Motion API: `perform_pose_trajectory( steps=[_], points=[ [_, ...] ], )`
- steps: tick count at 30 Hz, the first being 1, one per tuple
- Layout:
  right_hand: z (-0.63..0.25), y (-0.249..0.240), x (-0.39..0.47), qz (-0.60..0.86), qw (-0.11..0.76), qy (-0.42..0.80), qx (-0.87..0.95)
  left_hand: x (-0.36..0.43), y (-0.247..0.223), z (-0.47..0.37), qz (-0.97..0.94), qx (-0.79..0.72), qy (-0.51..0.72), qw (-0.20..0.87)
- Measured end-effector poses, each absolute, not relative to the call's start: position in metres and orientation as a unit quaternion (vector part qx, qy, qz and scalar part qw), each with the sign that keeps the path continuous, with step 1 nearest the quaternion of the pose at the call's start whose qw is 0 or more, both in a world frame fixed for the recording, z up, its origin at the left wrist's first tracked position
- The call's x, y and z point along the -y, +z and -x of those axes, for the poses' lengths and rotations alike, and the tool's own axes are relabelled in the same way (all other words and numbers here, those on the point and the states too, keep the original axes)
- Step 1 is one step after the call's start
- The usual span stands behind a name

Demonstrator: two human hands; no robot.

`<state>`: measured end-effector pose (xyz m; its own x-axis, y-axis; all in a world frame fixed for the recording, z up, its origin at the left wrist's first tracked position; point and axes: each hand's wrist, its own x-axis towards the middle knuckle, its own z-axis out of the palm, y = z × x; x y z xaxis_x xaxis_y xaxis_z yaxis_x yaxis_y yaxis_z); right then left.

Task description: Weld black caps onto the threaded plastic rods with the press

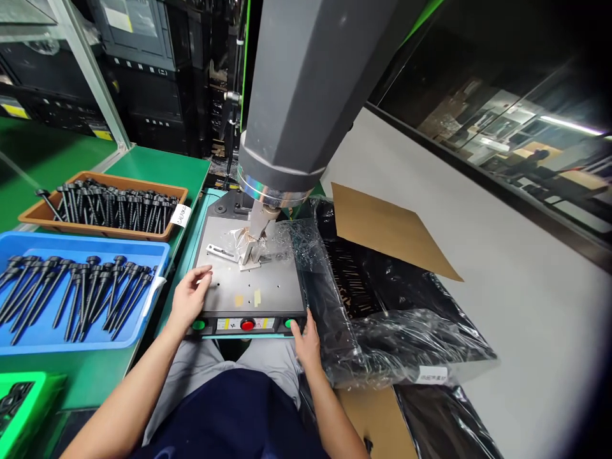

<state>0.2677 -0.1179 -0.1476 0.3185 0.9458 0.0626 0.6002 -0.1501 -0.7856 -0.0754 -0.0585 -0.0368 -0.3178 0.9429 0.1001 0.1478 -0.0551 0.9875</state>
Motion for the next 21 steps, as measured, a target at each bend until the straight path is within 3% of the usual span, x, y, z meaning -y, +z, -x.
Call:
perform_pose_trajectory(
  steps=[7,14,21],
  points=[
    [-0.238,-0.098,0.097,0.628,0.523,0.183,0.547,0.005,-0.016,0.063,-0.471,-0.456,0.574,0.49],
    [-0.175,-0.074,0.054,0.552,0.464,0.342,0.603,-0.024,0.004,0.062,-0.32,-0.347,0.569,0.673],
    [-0.126,-0.06,-0.013,0.535,0.521,0.351,0.565,-0.037,0.023,0.054,-0.352,-0.382,0.603,0.605]
  ],
)
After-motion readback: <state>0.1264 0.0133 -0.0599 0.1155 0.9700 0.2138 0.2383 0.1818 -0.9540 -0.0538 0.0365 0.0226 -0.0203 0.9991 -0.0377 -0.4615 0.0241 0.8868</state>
